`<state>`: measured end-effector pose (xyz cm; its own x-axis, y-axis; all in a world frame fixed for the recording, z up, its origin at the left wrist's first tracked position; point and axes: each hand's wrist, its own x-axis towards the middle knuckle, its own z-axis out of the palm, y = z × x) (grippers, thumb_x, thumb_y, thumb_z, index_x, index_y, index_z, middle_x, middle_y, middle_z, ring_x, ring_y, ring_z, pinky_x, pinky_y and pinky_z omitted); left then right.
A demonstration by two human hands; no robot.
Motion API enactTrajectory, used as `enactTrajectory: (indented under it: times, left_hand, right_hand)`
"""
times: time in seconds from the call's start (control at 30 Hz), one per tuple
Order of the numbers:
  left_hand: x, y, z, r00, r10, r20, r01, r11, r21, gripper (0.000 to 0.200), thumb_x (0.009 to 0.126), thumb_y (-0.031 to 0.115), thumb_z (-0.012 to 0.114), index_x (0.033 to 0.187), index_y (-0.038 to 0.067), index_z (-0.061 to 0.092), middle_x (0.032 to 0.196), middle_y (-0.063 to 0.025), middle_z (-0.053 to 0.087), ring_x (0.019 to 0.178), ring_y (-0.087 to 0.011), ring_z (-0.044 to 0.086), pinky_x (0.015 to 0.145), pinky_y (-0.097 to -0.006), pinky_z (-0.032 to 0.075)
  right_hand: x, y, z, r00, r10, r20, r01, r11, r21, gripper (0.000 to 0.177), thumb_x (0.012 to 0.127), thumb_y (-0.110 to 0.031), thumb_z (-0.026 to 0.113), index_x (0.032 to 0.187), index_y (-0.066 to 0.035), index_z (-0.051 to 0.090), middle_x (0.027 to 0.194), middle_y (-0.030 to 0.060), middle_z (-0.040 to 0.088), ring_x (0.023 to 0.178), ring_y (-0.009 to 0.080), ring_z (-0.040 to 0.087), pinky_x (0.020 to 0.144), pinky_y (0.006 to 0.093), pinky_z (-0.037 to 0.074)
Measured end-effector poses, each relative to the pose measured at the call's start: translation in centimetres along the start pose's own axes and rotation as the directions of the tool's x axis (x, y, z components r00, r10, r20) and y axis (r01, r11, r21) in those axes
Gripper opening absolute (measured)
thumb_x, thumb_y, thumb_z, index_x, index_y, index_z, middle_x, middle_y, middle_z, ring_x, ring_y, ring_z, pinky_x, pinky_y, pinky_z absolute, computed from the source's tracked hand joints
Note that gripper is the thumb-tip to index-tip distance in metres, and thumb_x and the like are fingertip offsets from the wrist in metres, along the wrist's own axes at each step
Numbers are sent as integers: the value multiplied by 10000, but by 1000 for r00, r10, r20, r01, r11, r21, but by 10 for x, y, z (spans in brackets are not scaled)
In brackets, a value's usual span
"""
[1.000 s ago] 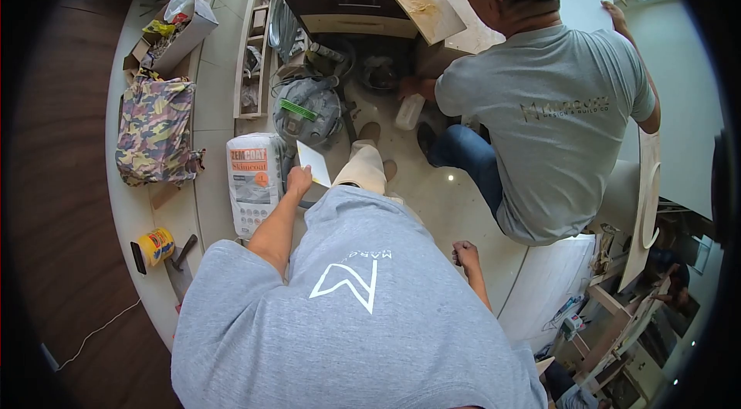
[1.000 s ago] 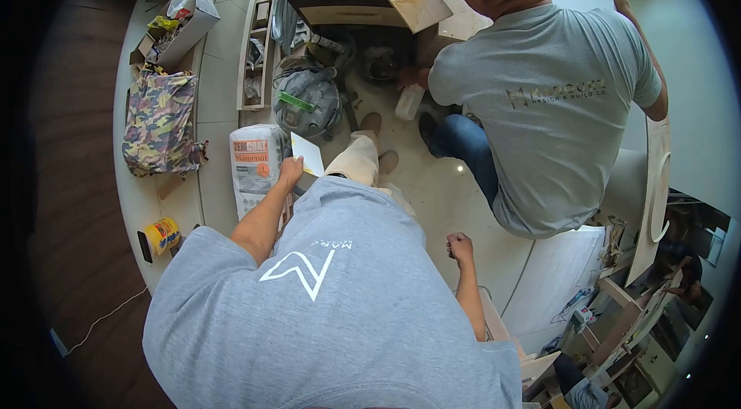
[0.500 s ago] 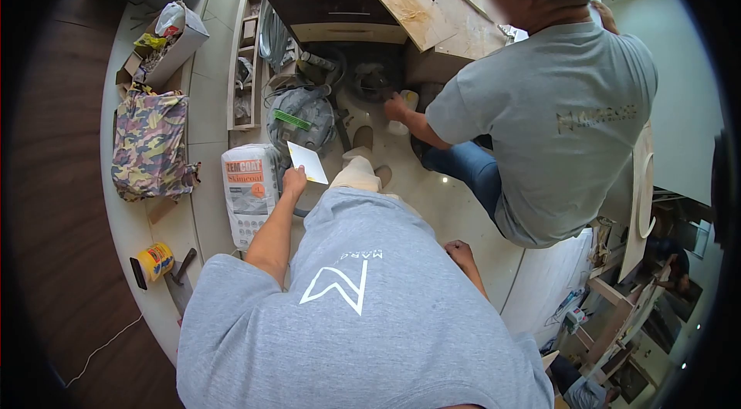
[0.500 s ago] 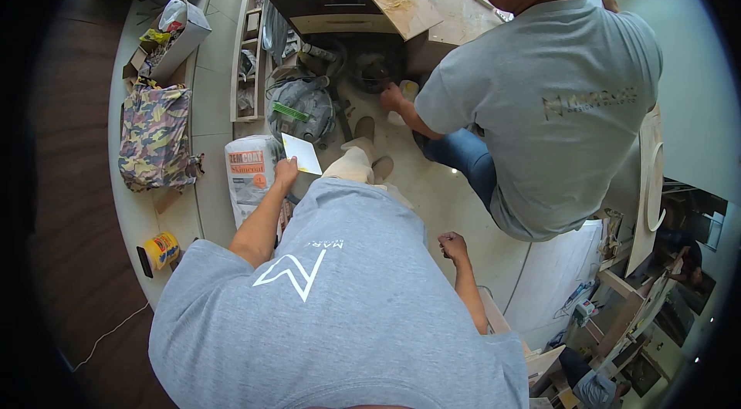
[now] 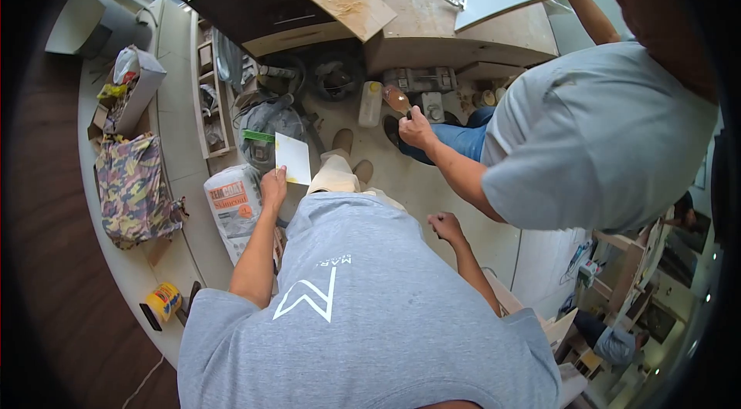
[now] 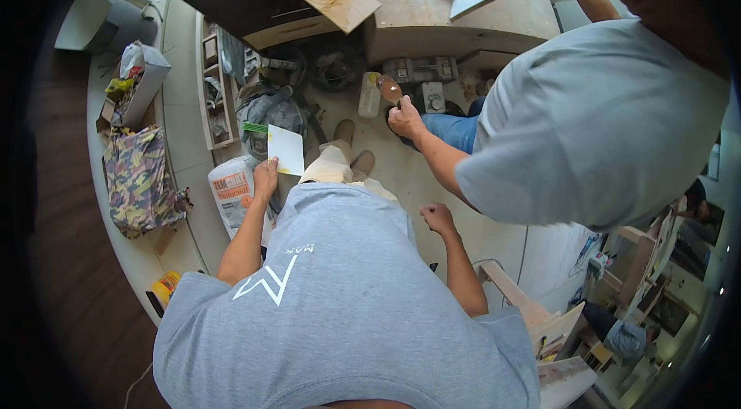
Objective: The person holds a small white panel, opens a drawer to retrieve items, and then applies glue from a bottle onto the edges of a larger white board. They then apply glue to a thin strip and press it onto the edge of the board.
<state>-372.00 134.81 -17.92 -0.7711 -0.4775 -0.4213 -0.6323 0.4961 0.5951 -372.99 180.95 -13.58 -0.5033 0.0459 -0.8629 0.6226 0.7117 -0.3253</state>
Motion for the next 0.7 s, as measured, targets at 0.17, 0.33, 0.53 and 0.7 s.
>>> enactTrajectory:
  times: [0.17, 0.33, 0.53, 0.7]
  left_hand:
    - [14, 91, 8, 936, 288, 201, -295, 955, 6, 372, 896, 296, 412, 850, -45, 553, 754, -229, 591, 738, -369, 582, 663, -411, 427]
    - [7, 183, 16, 700, 322, 637, -136, 936, -323, 341, 929, 311, 422, 774, 21, 514, 581, 45, 390, 508, -39, 324, 457, -205, 269]
    - [1, 239, 9, 551, 307, 776, -80, 945, -317, 336, 910, 332, 467, 726, 60, 536, 557, 60, 394, 459, -21, 295, 413, -191, 228]
    - [27, 237, 13, 579, 208, 789, -54, 975, -217, 325, 893, 342, 504, 716, 72, 546, 557, 60, 405, 434, -12, 275, 387, -183, 199]
  right_hand:
    - [1, -61, 18, 852, -496, -169, 492, 868, -70, 383, 754, -237, 617, 1084, -61, 538, 843, 141, 619, 762, 273, 590, 717, 347, 467]
    - [9, -125, 29, 846, -408, -343, 498, 834, 237, 709, 750, -276, 672, 1295, -7, 307, 853, 115, 603, 750, 221, 571, 653, 327, 466]
    - [-11, -152, -1, 932, -358, 62, 118, 461, 879, 411, 787, -257, 658, 1067, 20, 540, 854, 82, 594, 705, 115, 538, 553, 240, 430]
    - [-7, -150, 16, 944, -323, -61, 190, 385, 903, 361, 797, -264, 649, 996, 28, 572, 836, 70, 603, 686, 121, 552, 554, 242, 441]
